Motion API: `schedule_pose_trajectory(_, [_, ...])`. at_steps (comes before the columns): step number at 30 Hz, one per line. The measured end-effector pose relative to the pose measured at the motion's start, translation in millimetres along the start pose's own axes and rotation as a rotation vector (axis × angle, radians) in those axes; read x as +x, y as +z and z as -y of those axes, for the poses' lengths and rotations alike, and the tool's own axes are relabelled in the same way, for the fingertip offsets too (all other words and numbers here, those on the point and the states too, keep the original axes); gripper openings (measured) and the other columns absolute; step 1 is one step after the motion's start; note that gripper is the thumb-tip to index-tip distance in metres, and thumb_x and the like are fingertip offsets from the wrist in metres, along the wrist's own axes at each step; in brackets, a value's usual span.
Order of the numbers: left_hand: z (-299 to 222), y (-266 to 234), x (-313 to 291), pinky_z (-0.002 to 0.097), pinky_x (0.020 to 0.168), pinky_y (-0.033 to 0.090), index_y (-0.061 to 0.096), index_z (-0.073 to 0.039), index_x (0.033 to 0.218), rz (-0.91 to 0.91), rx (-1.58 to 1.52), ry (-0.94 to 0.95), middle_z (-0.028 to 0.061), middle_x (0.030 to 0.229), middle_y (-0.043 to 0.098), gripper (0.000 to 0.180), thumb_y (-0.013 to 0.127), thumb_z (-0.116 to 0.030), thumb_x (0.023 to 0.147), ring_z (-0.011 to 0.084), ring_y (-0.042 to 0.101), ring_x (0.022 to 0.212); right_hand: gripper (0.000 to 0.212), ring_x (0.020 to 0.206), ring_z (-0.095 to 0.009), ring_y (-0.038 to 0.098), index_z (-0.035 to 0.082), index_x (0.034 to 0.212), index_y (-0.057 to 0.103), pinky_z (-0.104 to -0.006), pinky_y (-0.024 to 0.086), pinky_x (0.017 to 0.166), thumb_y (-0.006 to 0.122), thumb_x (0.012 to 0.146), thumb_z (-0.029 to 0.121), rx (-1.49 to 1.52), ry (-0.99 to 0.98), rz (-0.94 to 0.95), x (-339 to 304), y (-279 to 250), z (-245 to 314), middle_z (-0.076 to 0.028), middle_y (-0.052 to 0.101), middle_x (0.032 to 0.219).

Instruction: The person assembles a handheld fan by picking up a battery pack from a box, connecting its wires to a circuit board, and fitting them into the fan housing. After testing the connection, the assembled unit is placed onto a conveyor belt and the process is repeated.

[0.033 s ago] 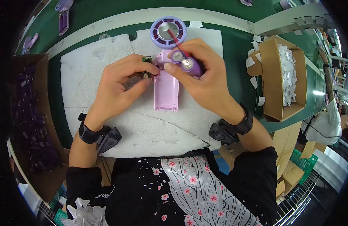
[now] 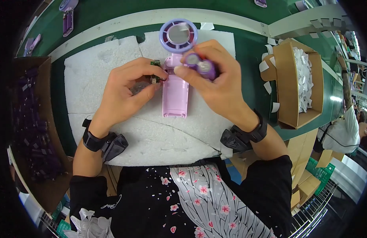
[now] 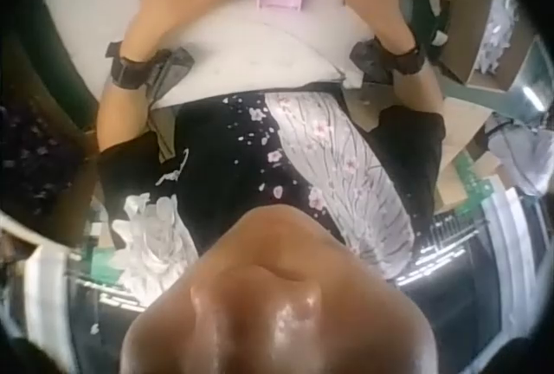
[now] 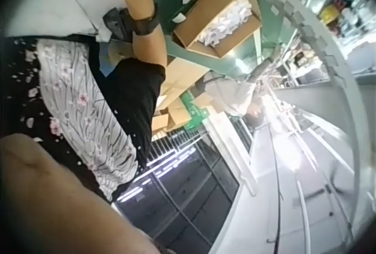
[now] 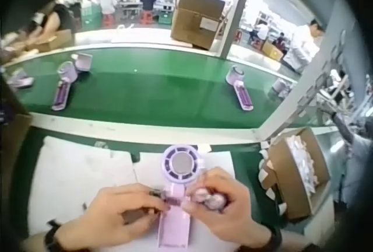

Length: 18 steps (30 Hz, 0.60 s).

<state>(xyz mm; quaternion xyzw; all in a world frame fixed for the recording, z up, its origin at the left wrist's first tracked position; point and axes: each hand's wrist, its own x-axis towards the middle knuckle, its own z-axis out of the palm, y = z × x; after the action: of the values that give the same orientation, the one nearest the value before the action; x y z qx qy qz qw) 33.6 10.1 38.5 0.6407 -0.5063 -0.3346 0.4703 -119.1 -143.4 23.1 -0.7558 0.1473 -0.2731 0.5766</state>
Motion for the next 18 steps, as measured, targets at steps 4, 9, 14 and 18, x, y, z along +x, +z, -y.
schedule_pose_trajectory(4, [1, 0, -1, 0.0259, 0.081, 0.051, 0.066, 0.000, 0.100, 0.027, -0.083, -0.039, 0.0078, 0.104, 0.060, 0.026, 0.059, 0.010, 0.077, 0.0161, 0.059, 0.093, 0.013, 0.070, -0.008, 0.057, -0.001, 0.095, 0.063, -0.0224, 0.045, 0.060, 0.069, 0.086, 0.007, 0.060, 0.195, -0.017, 0, -8, 13, -0.005, 0.063, 0.085])
schedule_pose_trajectory(9, [0, -3, -1, 0.0244, 0.081, 0.049, 0.064, 0.002, 0.100, 0.087, -0.250, -0.195, 0.0056, 0.104, 0.060, 0.017, 0.063, 0.003, 0.083, 0.0134, 0.058, 0.093, 0.006, 0.065, -0.010, 0.059, -0.001, 0.089, 0.064, -0.0239, 0.044, 0.054, 0.067, 0.085, 0.004, -0.253, 0.112, 0.181, 2, -11, 15, -0.005, 0.063, 0.083])
schedule_pose_trajectory(14, [1, 3, -1, 0.0220, 0.073, 0.049, 0.066, 0.002, 0.096, 0.003, -0.425, -0.210, 0.0038, 0.093, 0.064, 0.016, 0.070, -0.010, 0.087, 0.0089, 0.058, 0.080, 0.006, 0.062, -0.013, 0.059, 0.001, 0.085, 0.067, -0.0242, 0.043, 0.051, 0.069, 0.080, 0.002, -0.361, -0.164, 0.203, 2, -5, 13, -0.006, 0.062, 0.081])
schedule_pose_trajectory(18, [-1, 3, 0, 0.0211, 0.069, 0.049, 0.067, 0.002, 0.094, -0.044, -0.435, -0.226, 0.0029, 0.085, 0.066, 0.017, 0.069, -0.014, 0.089, 0.0077, 0.058, 0.072, 0.012, 0.062, -0.016, 0.059, 0.004, 0.086, 0.069, -0.0246, 0.044, 0.051, 0.072, 0.074, 0.001, -0.511, -0.282, 0.212, 0, -2, 15, -0.007, 0.061, 0.080])
